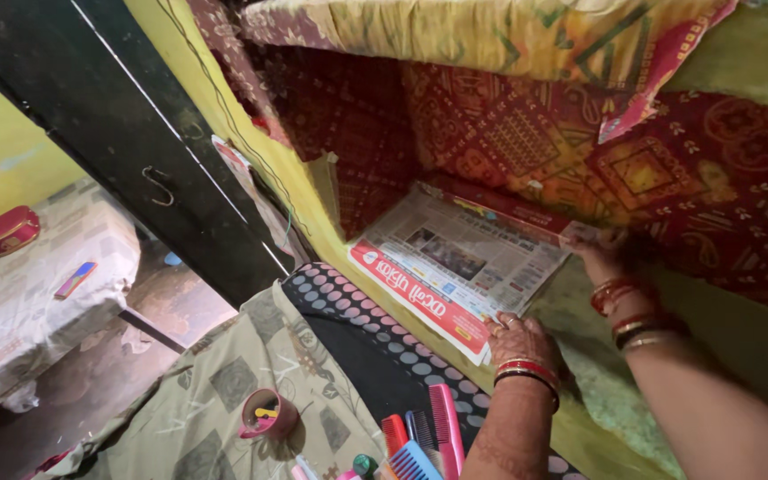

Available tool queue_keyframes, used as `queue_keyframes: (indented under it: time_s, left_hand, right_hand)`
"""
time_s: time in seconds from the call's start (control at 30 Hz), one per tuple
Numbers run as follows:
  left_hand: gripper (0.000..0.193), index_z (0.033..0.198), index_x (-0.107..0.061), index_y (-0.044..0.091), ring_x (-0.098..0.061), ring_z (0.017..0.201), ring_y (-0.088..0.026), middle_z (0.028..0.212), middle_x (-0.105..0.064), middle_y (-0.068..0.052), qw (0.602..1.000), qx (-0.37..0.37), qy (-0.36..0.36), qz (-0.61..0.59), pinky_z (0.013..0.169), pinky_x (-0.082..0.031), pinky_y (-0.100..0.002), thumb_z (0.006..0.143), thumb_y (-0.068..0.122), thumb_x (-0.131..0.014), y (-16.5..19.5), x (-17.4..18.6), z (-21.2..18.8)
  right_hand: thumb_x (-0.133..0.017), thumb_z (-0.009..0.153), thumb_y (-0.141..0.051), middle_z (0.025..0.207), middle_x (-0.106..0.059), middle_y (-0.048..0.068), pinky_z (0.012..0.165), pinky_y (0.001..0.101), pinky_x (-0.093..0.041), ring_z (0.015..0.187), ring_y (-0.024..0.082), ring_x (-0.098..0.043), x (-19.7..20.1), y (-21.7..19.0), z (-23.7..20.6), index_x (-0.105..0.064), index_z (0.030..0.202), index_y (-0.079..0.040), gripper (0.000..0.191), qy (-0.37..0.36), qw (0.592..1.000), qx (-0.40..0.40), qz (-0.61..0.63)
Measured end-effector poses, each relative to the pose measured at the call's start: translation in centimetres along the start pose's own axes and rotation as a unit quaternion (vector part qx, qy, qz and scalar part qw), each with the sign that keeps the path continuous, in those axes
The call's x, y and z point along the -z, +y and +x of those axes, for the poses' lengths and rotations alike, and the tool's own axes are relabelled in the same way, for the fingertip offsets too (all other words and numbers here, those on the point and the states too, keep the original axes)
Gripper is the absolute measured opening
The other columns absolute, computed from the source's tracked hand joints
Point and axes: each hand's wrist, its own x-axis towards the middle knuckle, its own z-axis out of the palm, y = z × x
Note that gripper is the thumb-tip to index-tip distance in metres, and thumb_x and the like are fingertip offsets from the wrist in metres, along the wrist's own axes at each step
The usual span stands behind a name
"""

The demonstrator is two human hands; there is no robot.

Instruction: The person picks up cosmetic bottles, tubes, and small containers from a bed and arranges them on a wall shelf niche, places a plastic box on the shelf, and lays a newspaper inside the niche.

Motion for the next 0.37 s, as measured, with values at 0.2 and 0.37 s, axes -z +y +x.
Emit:
queue_keyframes:
  time_s: [0.2, 0.37]
  left_hand:
    - [0.113, 0.151, -0.039, 0.004, -0.016, 0.153, -0.053, 0.165, -0.020, -0.031, 1.000, -0.007, -0.019, 0.001, 0.122, -0.025, -0.054, 0.065, 0.054, -0.094, -0.2, 1.2, -1.3]
    - [0.118, 0.157, -0.033, 0.006, -0.016, 0.153, -0.052, 0.167, -0.016, -0.030, 0.999, 0.000, -0.031, 0.021, 0.121, -0.025, -0.055, 0.069, 0.058, -0.091, 0.1, 2.2, -2.0]
  right_hand:
    - [-0.086, 0.077, -0.013, 0.094, -0.069, 0.010, 0.088, 0.0376, -0.054, 0.091, 0.024, -0.067, 0.8, 3.6, -2.0, -0.067, 0.119, -0.003, 0.047, -0.006, 0.990, 0.138, 0.023]
    - [-0.092, 0.072, -0.016, 0.096, -0.070, 0.010, 0.090, 0.0427, -0.054, 0.092, 0.027, -0.067, 0.5, 2.1, -1.2, -0.070, 0.106, -0.005, 0.042, -0.001, 0.991, 0.121, -0.061]
